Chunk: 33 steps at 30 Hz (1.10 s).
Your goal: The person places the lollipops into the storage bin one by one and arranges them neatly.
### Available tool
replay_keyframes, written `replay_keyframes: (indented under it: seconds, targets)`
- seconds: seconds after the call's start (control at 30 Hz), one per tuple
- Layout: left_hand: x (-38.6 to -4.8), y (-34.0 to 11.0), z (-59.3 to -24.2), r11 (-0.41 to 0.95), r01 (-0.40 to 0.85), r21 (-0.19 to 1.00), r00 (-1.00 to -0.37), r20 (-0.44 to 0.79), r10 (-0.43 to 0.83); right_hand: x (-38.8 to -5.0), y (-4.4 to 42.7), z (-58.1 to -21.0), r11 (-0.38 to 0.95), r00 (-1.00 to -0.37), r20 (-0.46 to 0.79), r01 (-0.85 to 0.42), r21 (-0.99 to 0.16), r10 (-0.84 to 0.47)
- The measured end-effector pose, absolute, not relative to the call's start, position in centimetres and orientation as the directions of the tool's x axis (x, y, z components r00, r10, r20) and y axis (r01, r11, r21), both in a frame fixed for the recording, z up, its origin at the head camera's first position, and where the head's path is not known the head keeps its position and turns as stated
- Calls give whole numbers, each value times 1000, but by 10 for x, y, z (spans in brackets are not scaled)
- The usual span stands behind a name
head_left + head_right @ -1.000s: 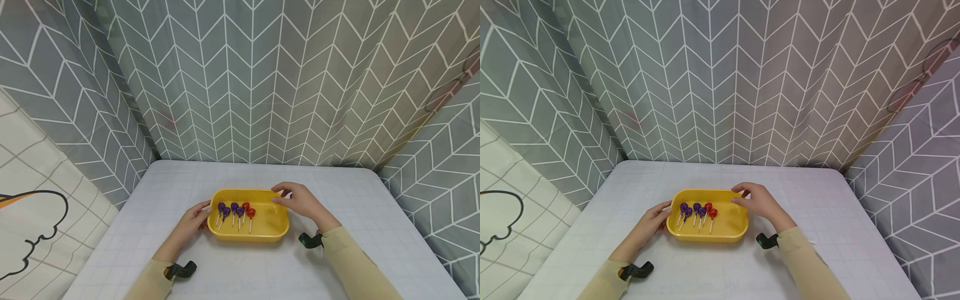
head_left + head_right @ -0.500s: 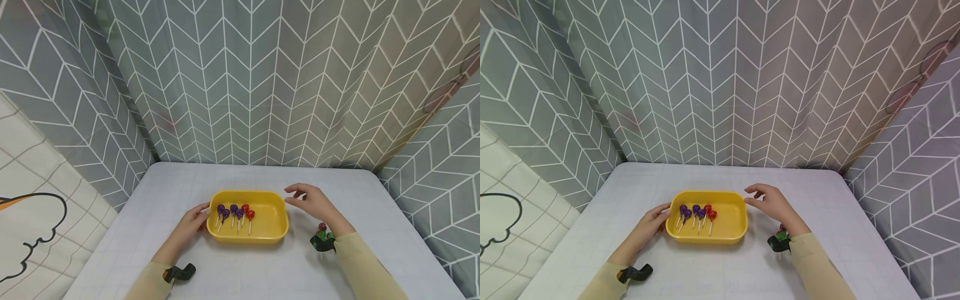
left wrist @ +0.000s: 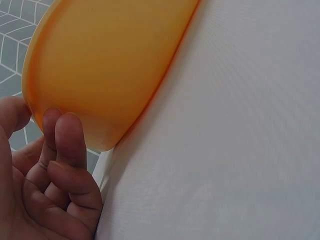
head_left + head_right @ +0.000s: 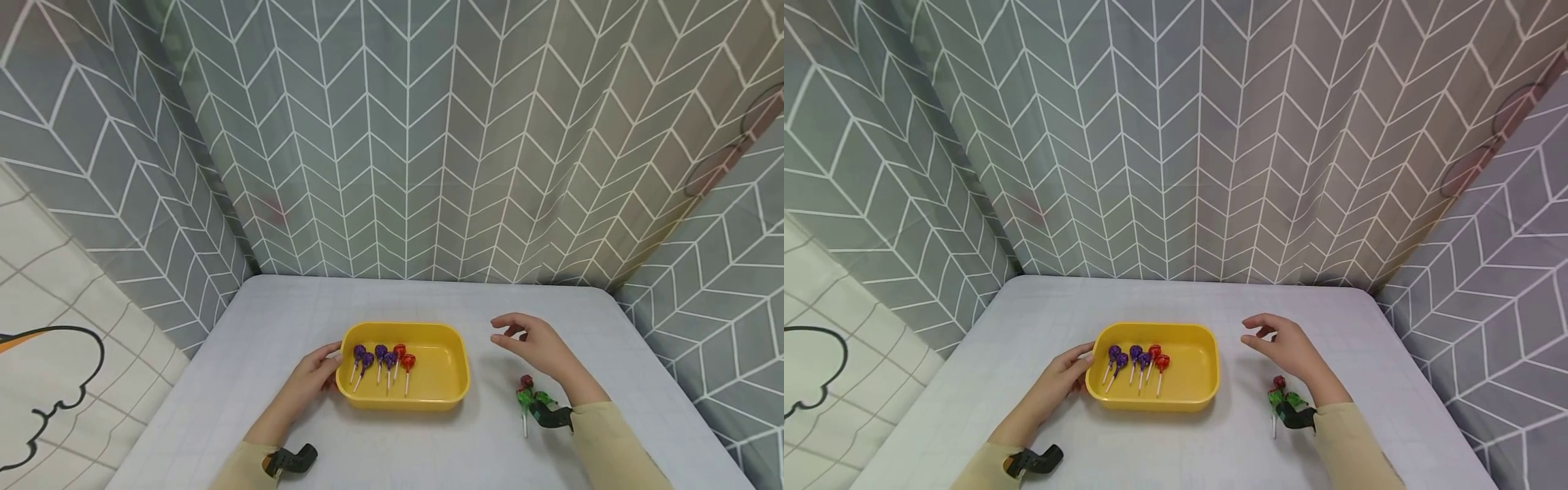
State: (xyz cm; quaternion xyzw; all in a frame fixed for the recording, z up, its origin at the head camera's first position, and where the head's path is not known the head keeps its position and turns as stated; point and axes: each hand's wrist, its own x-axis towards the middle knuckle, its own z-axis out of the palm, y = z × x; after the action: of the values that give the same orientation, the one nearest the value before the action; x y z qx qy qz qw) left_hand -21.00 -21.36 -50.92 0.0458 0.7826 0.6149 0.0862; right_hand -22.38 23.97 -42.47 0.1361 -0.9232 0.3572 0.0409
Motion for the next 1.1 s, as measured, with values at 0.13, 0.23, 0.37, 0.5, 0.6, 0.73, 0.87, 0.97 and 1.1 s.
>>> replay_keyframes:
  seconds: [0.13,0.23,0.37,0.5,0.6,0.73,0.87,0.97,1.1]
  targets:
    - [-210,-214,-510,245,-43,969,-978,-90,187,-220,251,-429,718,-965,161,-262,-645,-207]
    - [-210,-214,-509,246,-42,968,-978,-91,190,-218,258,-432,727,-970,150,-244,-642,-192]
    - [-210,-214,-507,241,-39,970,-979,-85,185,-214,265,-435,731,-974,137,-225,-644,-180]
    - [-211,-214,-507,228,-36,973,-979,-80,187,-210,271,-439,728,-975,128,-219,-649,-180]
    - [-211,-214,-508,226,-36,973,-980,-79,183,-207,276,-443,728,-975,124,-219,-650,-183]
    - [-211,-214,-509,230,-39,972,-982,-80,172,-203,283,-450,728,-974,121,-222,-648,-190]
    - [-207,-209,-500,250,-47,967,-984,-87,154,-200,289,-456,724,-974,112,-221,-653,-196]
    - [-207,-209,-500,254,-53,966,-984,-94,149,-198,293,-460,726,-975,101,-216,-653,-199]
    - [-211,-214,-509,236,-49,971,-983,-89,163,-194,296,-462,726,-975,87,-210,-654,-203]
